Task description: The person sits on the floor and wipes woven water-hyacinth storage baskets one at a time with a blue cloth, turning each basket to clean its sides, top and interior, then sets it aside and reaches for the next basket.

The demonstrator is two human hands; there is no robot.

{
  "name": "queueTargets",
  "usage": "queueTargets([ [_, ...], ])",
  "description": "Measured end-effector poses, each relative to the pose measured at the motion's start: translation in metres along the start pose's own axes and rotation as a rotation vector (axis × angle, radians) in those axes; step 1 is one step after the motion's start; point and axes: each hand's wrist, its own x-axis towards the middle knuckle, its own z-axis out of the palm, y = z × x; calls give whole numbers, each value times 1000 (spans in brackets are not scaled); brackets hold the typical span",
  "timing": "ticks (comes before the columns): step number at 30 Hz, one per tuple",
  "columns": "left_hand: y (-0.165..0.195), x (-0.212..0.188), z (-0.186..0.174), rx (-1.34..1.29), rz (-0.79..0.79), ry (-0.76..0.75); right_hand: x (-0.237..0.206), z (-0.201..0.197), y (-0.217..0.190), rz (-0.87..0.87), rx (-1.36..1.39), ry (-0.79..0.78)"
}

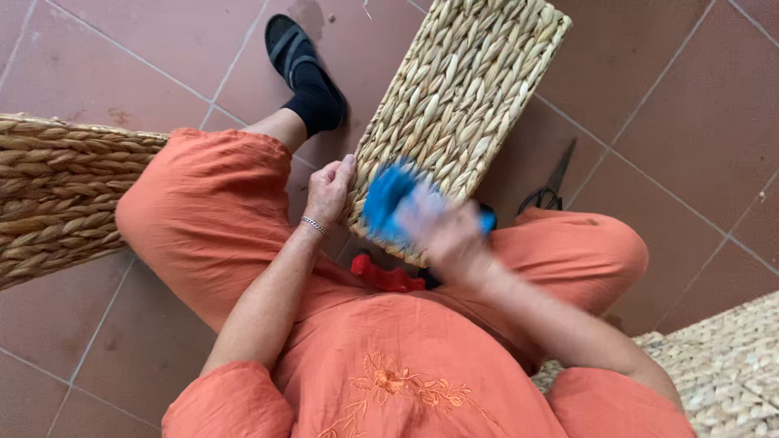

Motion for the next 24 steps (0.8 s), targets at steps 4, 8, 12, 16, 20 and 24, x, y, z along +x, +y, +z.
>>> queueTargets([
  [4,-4,-5,-1,-11,10,-10,-10,-12,-16,-153,223,27],
  [8,-1,-8,-3,-9,-25,-36,3,24,84,21,-86,105],
  [12,-2,-10,-3,-19,-84,-25,26,55,196,452,-269,128],
  [16,-8,-11,-8,-4,-62,-1,49,68,184,541,-428,152],
  [20,-17,-9,-10,-48,-61,-42,32,21,60,110,-64,180],
  [24,-19,-12,-9,-42,-66,-70,9,-22,-14,-190,217,-7],
])
